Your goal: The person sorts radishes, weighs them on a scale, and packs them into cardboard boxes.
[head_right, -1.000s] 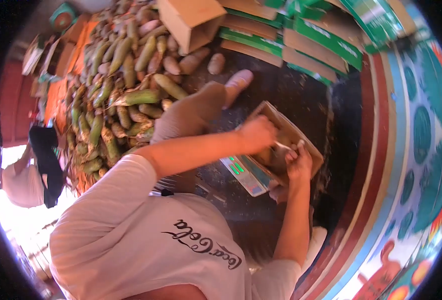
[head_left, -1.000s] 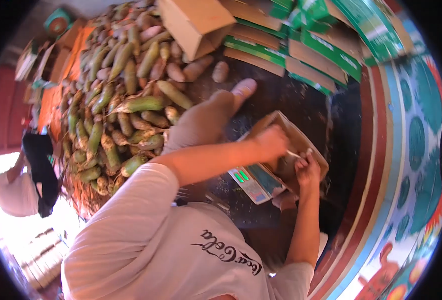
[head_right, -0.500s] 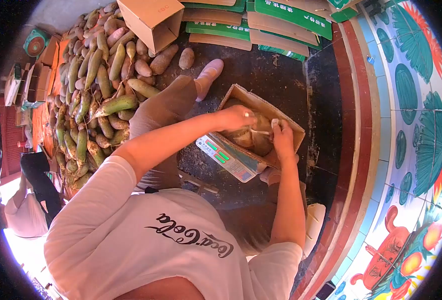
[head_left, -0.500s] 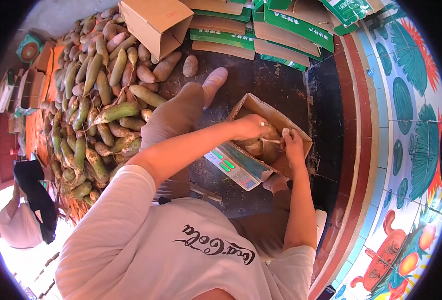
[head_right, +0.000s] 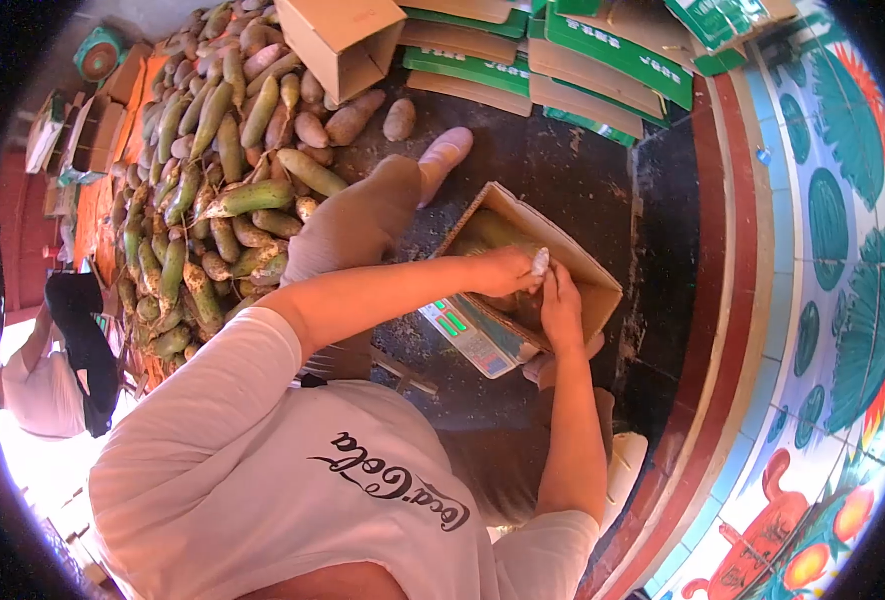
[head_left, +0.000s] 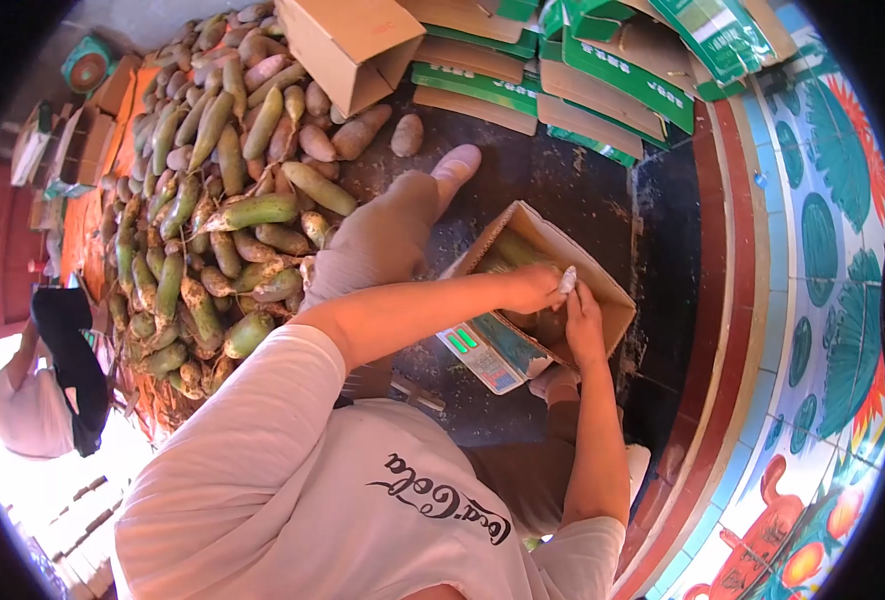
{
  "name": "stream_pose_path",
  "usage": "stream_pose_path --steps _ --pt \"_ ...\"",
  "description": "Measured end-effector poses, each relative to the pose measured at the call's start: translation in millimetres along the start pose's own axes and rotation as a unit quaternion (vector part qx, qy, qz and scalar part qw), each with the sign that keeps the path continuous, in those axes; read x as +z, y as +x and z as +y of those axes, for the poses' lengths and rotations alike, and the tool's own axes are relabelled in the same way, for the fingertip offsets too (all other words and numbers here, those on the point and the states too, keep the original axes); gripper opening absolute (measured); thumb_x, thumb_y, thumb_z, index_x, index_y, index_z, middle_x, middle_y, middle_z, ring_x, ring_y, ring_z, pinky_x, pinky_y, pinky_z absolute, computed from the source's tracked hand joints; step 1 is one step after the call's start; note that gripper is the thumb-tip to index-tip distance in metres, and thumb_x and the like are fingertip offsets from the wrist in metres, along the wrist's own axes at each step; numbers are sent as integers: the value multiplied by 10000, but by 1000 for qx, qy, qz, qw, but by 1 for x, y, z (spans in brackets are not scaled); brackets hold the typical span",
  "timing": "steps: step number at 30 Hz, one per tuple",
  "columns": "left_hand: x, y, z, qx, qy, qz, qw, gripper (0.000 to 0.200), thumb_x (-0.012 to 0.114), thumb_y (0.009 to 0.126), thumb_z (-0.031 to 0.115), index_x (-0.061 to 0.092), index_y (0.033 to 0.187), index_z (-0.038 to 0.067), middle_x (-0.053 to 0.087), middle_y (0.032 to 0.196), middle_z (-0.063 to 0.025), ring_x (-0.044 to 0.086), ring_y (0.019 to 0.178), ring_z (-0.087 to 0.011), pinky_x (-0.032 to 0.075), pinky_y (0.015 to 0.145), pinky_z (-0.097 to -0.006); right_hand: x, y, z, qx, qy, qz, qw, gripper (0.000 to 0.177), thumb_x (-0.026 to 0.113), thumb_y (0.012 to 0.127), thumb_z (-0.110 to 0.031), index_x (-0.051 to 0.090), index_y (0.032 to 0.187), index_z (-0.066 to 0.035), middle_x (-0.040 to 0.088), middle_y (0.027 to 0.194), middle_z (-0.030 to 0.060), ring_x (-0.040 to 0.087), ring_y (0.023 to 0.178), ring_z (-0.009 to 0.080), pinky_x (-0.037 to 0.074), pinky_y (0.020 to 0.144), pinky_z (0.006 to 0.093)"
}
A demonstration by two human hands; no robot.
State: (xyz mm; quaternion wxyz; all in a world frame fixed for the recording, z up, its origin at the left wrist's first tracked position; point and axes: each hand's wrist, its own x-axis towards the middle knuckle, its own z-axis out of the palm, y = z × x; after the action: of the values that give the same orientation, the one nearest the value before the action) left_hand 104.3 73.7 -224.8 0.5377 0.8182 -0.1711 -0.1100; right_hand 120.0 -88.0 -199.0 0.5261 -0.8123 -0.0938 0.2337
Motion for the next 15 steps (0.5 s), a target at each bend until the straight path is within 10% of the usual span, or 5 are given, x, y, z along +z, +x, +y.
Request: stream_pose_path --steps 4,7,11,15 --pt "-2 1 3 -225 -258 58 938 170 565 822 166 606 799 3 633 777 -118 609 749 -219 463 687 -355 0 4 0 -20 -111 81 990 121 486 864 -84 544 917 7 583 757 73 535 658 153 434 599 279" --pt "-10 -3 23 -295 -289 120 903 174 658 743 156 605 794 -2 635 757 -92 598 710 -175 463 648 -325 0 0 -6 136 -8 -38 990 117 515 830 -64 549 903 21 596 780 100 553 687 177 449 630 298" --pt "9 5 -7 -182 -77 112 974 169 723 632 119 615 740 46 637 778 -132 619 741 -249 475 654 -350 -7 -2 3 -74 -291 -25 954 141 520 830 -44 572 945 20 601 804 77 558 737 154 455 677 282" --pt "14 1 -5 -6 132 85 988 89 593 654 26 558 735 39 591 802 -126 578 807 -339 454 673 -400 0 8 9 32 -7 22 999 176 507 844 -15 589 997 11 613 874 52 548 804 129 444 739 262"
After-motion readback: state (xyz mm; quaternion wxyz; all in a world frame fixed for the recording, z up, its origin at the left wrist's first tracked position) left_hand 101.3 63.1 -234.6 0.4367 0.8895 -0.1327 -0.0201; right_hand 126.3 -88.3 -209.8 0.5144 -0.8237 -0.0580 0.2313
